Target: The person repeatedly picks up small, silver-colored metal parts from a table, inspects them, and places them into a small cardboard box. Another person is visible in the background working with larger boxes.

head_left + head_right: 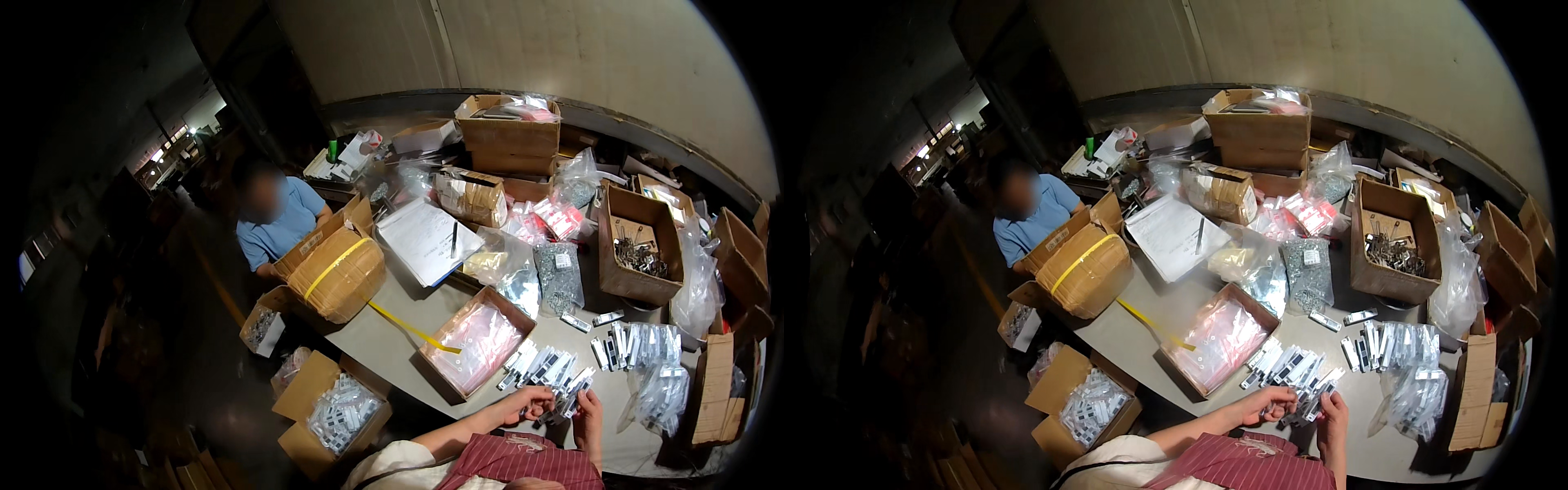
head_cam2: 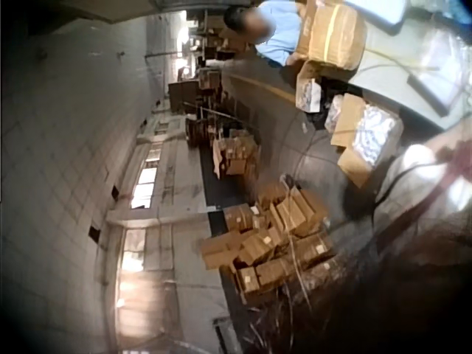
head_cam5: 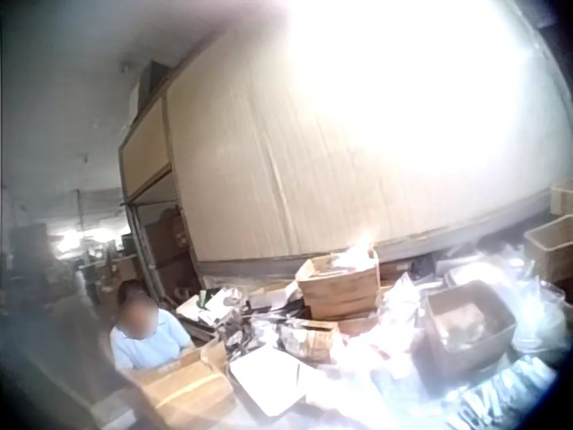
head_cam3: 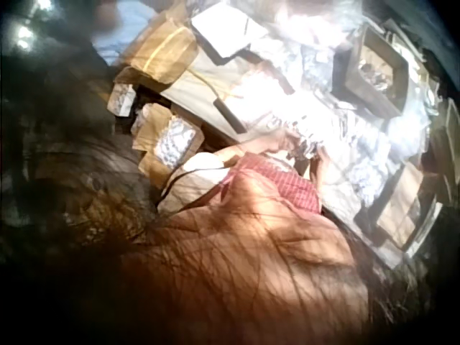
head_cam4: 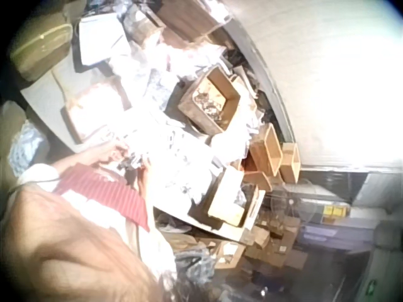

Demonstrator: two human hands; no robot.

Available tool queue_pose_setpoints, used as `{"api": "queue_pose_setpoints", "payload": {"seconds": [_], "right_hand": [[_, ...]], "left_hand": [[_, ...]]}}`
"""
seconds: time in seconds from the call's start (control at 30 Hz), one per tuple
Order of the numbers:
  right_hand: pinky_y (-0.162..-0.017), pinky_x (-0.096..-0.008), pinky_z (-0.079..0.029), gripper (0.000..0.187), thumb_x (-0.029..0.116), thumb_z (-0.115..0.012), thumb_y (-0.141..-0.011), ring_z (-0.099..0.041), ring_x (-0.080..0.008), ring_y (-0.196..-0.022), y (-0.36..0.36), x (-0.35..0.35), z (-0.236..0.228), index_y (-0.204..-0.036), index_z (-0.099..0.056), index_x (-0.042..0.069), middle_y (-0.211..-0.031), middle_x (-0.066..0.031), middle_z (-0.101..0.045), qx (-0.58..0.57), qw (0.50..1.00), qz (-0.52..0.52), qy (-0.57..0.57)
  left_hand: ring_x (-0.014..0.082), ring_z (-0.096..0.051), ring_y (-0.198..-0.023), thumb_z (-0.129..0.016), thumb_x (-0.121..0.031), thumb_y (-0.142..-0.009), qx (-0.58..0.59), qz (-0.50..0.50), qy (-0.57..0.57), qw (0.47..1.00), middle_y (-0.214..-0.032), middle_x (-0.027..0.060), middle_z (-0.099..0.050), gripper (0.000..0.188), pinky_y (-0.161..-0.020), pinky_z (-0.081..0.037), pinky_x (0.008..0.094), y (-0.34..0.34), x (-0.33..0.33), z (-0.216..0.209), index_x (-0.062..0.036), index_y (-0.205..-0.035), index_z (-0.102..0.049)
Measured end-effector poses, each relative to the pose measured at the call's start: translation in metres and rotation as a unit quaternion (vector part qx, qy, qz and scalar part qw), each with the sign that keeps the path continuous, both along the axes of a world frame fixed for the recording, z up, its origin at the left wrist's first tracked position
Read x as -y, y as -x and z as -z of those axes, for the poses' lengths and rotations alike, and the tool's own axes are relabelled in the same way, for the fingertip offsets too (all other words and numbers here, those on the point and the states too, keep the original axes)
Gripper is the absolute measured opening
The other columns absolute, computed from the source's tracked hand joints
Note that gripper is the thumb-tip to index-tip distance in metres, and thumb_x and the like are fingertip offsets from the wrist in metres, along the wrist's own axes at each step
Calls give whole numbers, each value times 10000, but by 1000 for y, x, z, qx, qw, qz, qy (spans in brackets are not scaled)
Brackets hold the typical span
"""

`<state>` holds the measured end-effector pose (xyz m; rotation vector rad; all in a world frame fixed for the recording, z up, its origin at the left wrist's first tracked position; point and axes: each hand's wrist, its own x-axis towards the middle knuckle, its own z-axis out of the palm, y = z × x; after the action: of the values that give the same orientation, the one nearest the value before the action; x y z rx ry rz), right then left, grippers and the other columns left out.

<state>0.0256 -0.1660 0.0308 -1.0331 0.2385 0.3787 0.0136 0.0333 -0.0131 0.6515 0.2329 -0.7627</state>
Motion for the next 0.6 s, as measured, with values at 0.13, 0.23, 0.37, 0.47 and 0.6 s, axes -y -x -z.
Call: {"api": "queue_pose_setpoints", "payload": {"seconds": [0.13, 0.23, 0.37, 0.47, 0.6], "right_hand": [[-597, -201, -333, 147, 193, -694, -895, -483, -27, -693, 4, 4, 10, -951, -644, 67, -813, 45, -605, 49, 986, -35, 157], [-589, -203, -332, 146, 175, -707, -883, -480, -25, -678, 6, 7, 18, -949, -639, 65, -797, 47, -600, 21, 984, -69, 162], [-573, -200, -340, 81, 107, -687, -882, -486, -22, -667, 7, -3, 5, -898, -612, 80, -778, 56, -580, 21, 987, -86, 136], [-607, -214, -376, 87, 87, -688, -876, -509, -43, -688, 4, -2, 8, -864, -602, 79, -757, 52, -567, 35, 984, -97, 143], [-640, -234, -395, 107, 115, -677, -900, -516, -62, -708, 2, 2, 23, -847, -598, 65, -761, 35, -563, 37, 981, -116, 151]], "left_hand": [[17, -315, -464, -584, -308, -992, 50, 83, -116, 989, -694, -26, -479, 223, -394, -207, 179, 14, 6, -11, -92, -944, -553], [18, -333, -477, -608, -355, -979, 143, 97, -178, 969, -646, -41, -456, 272, -401, -210, 191, 21, 21, -12, -96, -925, -547], [89, -471, -557, -737, -432, -871, 365, 60, -397, 840, -639, -17, -515, 414, -506, -363, 263, 21, 27, -17, -53, -846, -571], [113, -491, -581, -774, -391, -830, 359, 98, -403, 836, -623, 2, -529, 403, -544, -397, 285, 19, 23, -29, -32, -822, -590], [124, -500, -574, -779, -347, -817, 366, 82, -398, 837, -621, 22, -547, 369, -539, -405, 297, 21, 28, -18, -29, -827, -591]]}}
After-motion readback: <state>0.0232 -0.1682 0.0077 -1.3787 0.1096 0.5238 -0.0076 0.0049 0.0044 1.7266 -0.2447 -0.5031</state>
